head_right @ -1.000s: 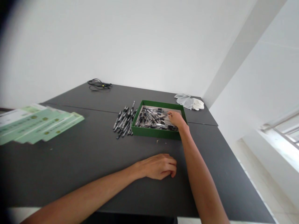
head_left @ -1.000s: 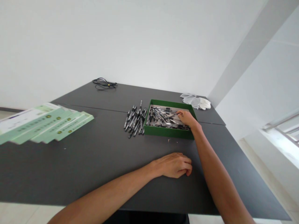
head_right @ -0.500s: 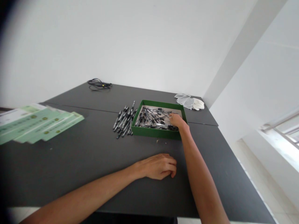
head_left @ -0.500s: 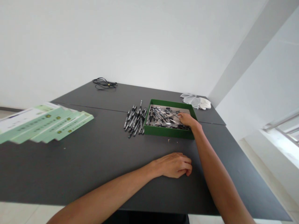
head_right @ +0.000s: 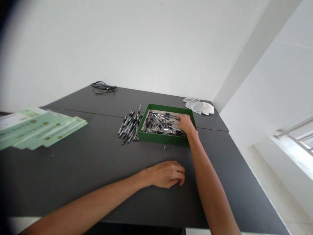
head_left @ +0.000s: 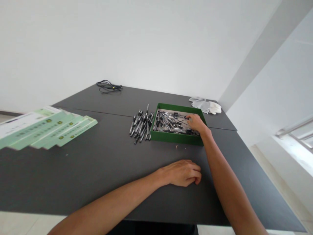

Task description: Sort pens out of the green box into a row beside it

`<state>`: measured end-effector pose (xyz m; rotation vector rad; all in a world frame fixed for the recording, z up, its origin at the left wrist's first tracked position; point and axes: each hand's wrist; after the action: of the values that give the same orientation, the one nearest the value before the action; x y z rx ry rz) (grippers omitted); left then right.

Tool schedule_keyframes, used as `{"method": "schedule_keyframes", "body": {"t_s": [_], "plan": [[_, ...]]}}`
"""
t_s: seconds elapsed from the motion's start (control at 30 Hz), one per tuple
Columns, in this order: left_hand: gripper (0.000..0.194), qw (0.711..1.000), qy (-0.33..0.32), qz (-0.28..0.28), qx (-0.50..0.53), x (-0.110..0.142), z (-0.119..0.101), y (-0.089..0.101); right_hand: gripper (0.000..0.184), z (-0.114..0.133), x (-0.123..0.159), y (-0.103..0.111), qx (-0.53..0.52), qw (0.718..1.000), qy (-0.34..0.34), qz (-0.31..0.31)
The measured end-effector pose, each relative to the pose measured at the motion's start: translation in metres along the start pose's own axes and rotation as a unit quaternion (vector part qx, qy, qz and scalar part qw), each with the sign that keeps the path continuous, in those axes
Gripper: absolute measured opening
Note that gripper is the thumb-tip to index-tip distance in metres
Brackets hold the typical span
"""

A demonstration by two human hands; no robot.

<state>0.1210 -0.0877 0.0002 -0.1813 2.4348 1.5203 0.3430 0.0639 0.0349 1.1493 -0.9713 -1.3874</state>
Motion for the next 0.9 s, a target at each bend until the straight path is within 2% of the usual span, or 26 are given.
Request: {"method": "schedule_keyframes", "body": {"t_s": [0.07, 0.2, 0.47, 0.73, 0.8, 0.9], "plan": [[0.018, 1.0, -0.004, -0.001, 0.001, 0.0, 0.0, 0.0, 0.052, -0.003, 0.0, -0.003, -0.001, 1.0, -0.029, -0.001], [0.018, 1.0, -0.008, -0.004, 0.003, 0.0, -0.001, 0.001, 0.06, -0.004, 0.0, -0.009, -0.011, 0.996, -0.061, 0.063], [0.019, 1.0, 0.007, 0.0, 0.005, 0.0, -0.003, 0.002, 0.051, -0.003, 0.0, -0.006, -0.049, 0.996, -0.017, 0.068], [0.019, 1.0, 0.009, -0.003, 0.0, 0.0, -0.002, 0.0, 0.041, 0.01, 0.003, 0.002, -0.208, 0.973, 0.09, 0.033], [0.019, 1.0, 0.006, -0.003, 0.001, 0.0, -0.001, 0.0, 0.038, 0.01, 0.003, 0.003, -0.182, 0.98, 0.078, -0.014], [0.019, 1.0, 0.0, -0.004, 0.002, 0.0, -0.001, 0.001, 0.038, 0.005, 0.004, 0.002, -0.089, 0.994, 0.003, -0.062]]}}
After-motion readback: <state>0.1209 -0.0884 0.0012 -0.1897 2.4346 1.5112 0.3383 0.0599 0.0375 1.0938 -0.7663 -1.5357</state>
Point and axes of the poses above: each hand's wrist, its own x-axis away from the middle knuckle, its own y-axis out of the back of the hand, z = x × y
